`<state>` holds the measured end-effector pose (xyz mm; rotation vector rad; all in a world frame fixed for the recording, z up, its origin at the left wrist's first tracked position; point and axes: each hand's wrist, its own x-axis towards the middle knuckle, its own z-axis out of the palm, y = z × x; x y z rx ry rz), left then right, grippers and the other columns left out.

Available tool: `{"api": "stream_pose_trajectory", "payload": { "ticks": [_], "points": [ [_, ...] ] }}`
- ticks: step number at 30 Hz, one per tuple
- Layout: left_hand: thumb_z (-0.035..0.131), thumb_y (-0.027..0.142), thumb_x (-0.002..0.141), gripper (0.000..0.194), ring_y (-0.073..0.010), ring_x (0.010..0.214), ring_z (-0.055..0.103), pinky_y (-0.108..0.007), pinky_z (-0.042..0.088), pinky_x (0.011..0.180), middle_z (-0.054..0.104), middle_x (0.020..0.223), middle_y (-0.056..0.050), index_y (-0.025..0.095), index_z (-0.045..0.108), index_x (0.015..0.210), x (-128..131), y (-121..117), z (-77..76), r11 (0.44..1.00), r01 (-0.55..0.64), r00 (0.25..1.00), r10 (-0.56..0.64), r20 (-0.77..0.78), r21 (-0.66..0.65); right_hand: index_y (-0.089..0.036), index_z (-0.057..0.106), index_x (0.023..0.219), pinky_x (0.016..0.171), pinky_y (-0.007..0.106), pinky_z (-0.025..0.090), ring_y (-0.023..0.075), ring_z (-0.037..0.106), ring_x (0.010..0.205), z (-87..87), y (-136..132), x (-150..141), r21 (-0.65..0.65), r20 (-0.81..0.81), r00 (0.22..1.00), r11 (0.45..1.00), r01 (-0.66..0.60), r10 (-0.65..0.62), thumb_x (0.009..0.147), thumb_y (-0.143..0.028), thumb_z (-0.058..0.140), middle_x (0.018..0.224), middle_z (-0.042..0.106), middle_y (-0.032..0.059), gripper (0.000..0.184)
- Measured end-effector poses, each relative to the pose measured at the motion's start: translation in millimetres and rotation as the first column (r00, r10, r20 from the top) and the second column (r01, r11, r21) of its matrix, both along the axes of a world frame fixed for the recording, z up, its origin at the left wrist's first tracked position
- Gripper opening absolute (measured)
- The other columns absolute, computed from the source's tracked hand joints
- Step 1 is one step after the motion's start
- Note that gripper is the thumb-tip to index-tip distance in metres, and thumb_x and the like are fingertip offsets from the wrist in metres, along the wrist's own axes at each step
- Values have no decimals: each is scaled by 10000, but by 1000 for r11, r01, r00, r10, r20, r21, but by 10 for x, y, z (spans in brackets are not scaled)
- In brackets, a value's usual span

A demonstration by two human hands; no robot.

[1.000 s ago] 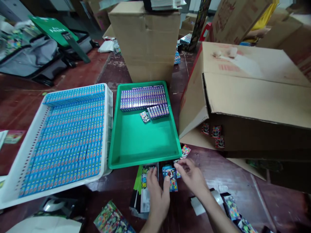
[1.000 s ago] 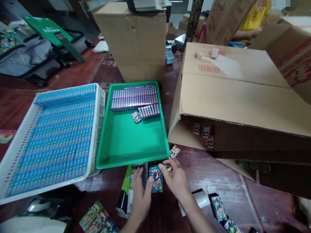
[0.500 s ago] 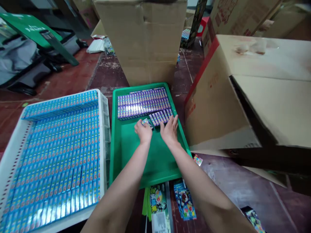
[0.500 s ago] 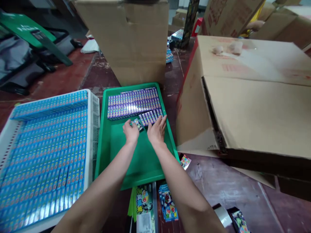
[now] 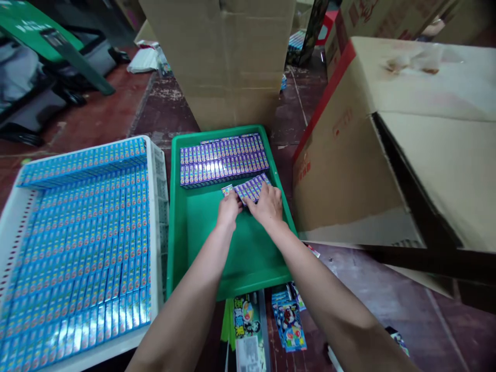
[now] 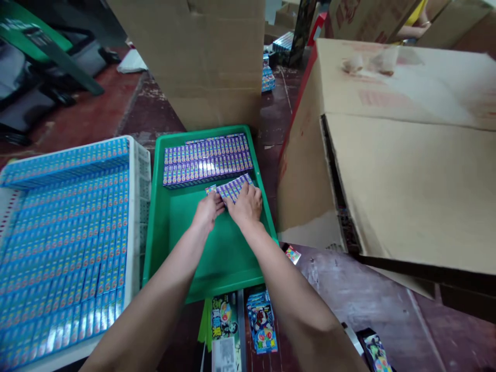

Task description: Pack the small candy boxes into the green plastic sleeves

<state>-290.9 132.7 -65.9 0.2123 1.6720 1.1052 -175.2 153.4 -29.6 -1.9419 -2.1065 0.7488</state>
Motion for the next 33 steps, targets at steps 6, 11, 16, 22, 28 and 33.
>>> {"api": "stream_pose_trajectory", "payload": {
  "ticks": [6, 11, 16, 22, 28, 33],
  "points": [
    [504, 394, 980, 322, -267, 1014, 746, -434, 582, 899, 738, 1204, -197, 146, 701, 1036, 3, -450, 89, 995, -55, 998, 58, 26, -87, -100, 628, 1300, 1080, 520, 394, 401, 493, 1273, 117, 91, 79, -133, -70, 997, 991, 35, -45, 926, -329, 635, 1287, 601, 249, 439],
    [645, 338, 881, 265, -276, 1121, 714, -484, 514, 1036, 756, 1165, -181, 138, 731, 1032, 77, -718, 144, 999, -46, 997, 46, -57, 2, -158, 635, 1251, 1089, 535, 396, 381, 537, 1272, 31, 157, 139, -255, -220, 967, 964, 72, -130, 876, -268, 685, 1289, 627, 201, 394],
    [735, 376, 840, 324, -244, 1230, 639, -418, 434, 1140, 718, 1254, -109, 187, 735, 1103, 261, -1131, 490, 977, -11, 967, 64, -246, 211, -170, 600, 1212, 922, 420, 529, 258, 686, 1008, -9, 9, 367, -420, -463, 847, 906, 49, -260, 904, -397, 660, 1084, 720, 95, 387],
    [878, 365, 711, 686, -252, 1174, 664, -388, 569, 972, 599, 1404, -124, 230, 553, 1300, 461, -1370, 1237, 963, -45, 979, 96, -182, 266, -189, 646, 1085, 695, 289, 539, 178, 676, 794, 351, -576, 567, -547, -698, 592, 834, -78, -402, 877, -631, 601, 901, 724, 25, 491],
    [829, 342, 735, 727, -306, 1313, 598, -431, 546, 1047, 585, 1447, -138, 217, 538, 1389, 785, -1593, 1753, 980, 89, 985, -113, 132, 176, -213, 672, 1062, 798, 310, 546, 197, 681, 874, 772, -1204, 1024, -600, -737, 405, 800, -21, -542, 818, -695, 671, 917, 728, 12, 540],
    [833, 339, 711, 1076, -382, 1323, 584, -533, 559, 1017, 361, 1633, -171, 291, 251, 1615, 1319, -1906, 2006, 930, 328, 944, -317, -89, 165, -245, 671, 1204, 858, 355, 568, 227, 711, 968, 1193, -1640, 1825, -643, -718, 342, 766, 9, -607, 829, -594, 732, 1099, 748, 44, 517]
  ]
}}
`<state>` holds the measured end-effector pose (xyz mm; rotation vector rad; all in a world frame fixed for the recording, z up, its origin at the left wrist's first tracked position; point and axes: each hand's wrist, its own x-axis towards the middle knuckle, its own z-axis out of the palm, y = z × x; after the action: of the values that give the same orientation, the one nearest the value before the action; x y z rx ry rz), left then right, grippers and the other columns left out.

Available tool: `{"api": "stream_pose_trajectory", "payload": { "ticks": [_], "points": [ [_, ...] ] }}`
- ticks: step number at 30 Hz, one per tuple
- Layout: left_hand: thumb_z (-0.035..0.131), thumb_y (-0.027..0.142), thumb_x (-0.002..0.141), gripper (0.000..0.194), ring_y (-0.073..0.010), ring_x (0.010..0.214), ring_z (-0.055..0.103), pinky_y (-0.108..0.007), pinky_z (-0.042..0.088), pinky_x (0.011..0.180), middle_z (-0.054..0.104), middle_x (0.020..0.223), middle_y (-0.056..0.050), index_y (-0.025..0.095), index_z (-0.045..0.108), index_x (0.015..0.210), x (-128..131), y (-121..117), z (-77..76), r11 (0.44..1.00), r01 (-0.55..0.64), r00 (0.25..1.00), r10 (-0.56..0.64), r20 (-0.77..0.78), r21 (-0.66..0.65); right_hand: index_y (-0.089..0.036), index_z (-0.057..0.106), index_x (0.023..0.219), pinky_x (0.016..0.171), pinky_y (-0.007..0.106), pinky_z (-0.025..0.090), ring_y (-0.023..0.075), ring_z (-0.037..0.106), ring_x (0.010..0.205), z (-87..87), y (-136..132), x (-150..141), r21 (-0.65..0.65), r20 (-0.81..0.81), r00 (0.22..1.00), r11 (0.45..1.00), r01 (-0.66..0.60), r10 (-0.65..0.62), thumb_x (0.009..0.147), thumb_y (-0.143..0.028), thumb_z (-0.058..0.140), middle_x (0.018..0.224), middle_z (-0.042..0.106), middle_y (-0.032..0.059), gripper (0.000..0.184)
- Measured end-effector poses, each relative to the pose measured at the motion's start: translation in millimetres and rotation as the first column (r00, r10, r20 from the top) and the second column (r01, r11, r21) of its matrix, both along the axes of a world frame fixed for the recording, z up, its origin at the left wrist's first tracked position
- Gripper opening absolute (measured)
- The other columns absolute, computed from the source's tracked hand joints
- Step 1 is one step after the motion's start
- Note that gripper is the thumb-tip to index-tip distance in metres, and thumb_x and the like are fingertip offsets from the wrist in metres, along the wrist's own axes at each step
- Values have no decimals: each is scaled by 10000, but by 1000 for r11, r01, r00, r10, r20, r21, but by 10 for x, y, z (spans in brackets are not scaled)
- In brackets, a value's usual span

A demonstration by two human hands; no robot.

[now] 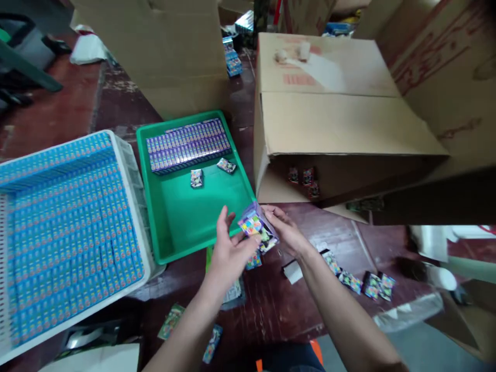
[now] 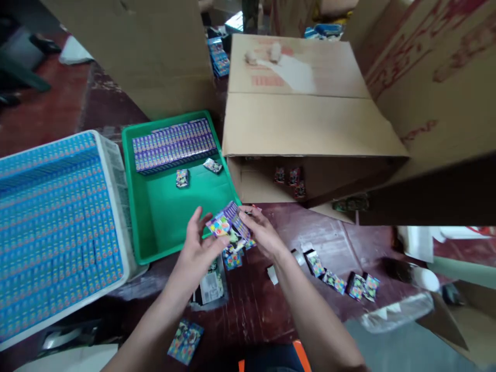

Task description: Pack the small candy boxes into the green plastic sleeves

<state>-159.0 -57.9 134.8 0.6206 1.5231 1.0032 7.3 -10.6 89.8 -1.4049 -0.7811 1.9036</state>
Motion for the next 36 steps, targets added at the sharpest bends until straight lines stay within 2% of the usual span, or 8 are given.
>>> {"api": "stream_pose_trajectory", "payload": {
  "ticks": [4, 7, 9, 13, 18, 26, 31, 36],
  "points": [
    [875, 227, 633, 1124, -449, 1529, 290, -639, 328, 1212, 273, 1695, -95, 347, 335, 1612, 406, -358, 289, 883, 422, 811, -266, -521, 207, -239, 714, 1218, 931, 399, 561, 251, 712, 1035, 289, -399, 731, -102, 5, 991, 985, -136, 137, 808, -530, 782, 1173, 748, 66, 508],
    [844, 266, 702, 787, -407, 1414, 498, -595, 421, 1171, 524, 1551, -68, 406, 597, 1436, 612, -611, 387, 721, 662, 696, -488, -527, 207, -231, 732, 1227, 865, 420, 576, 257, 724, 943, 348, -683, 1168, -207, 14, 970, 950, -235, 243, 828, -571, 740, 1114, 767, 90, 525],
    [793, 331, 789, 537, -352, 1248, 649, -524, 521, 1083, 680, 1369, -76, 383, 695, 1315, 708, -735, 365, 719, 674, 709, -564, -423, 170, -215, 738, 1216, 816, 425, 581, 270, 729, 902, 300, -828, 1346, -235, -18, 978, 950, -206, 208, 819, -618, 714, 1079, 773, 115, 567],
    [666, 398, 914, 351, -308, 1126, 698, -455, 540, 991, 735, 1232, -94, 312, 704, 1252, 867, -860, 196, 865, 501, 821, -475, -317, 1, -205, 729, 1202, 860, 415, 568, 281, 725, 994, 61, -972, 1386, -215, -111, 988, 968, -130, 108, 779, -643, 726, 1129, 761, 132, 609],
    [663, 473, 909, 386, -300, 1188, 641, -442, 459, 1063, 693, 1239, -119, 242, 662, 1218, 1183, -920, -180, 989, 95, 952, -123, -279, -111, -234, 681, 1261, 845, 404, 576, 270, 712, 1040, -343, -855, 1124, -180, -74, 996, 982, -59, 46, 789, -674, 721, 1215, 736, 115, 646],
    [540, 610, 942, 572, -314, 1228, 605, -449, 481, 1038, 600, 1303, -207, 151, 543, 1284, 1707, -822, -802, 883, -372, 902, 270, -338, -287, -181, 712, 953, 811, 360, 584, 230, 724, 904, -865, -488, 792, -147, 15, 998, 987, -62, 65, 730, -705, 755, 961, 769, 84, 571],
    [519, 568, 954, 491, -323, 1151, 653, -437, 515, 959, 707, 1116, -175, 153, 634, 1190, 1717, -649, -983, 846, -449, 874, 347, -340, -288, -176, 736, 1018, 898, 408, 587, 246, 740, 941, -975, -452, 746, -150, 71, 990, 982, -113, 125, 778, -692, 723, 989, 781, 107, 569],
    [547, 568, 936, 439, -315, 1069, 685, -420, 533, 904, 726, 1031, -147, 179, 678, 1093, 1687, -603, -997, 869, -427, 884, 345, -315, -250, -161, 694, 1251, 980, 476, 562, 282, 713, 1131, -868, -463, 812, -123, 128, 970, 973, -193, 209, 928, -783, 420, 1203, 745, 179, 752]
  ]
}}
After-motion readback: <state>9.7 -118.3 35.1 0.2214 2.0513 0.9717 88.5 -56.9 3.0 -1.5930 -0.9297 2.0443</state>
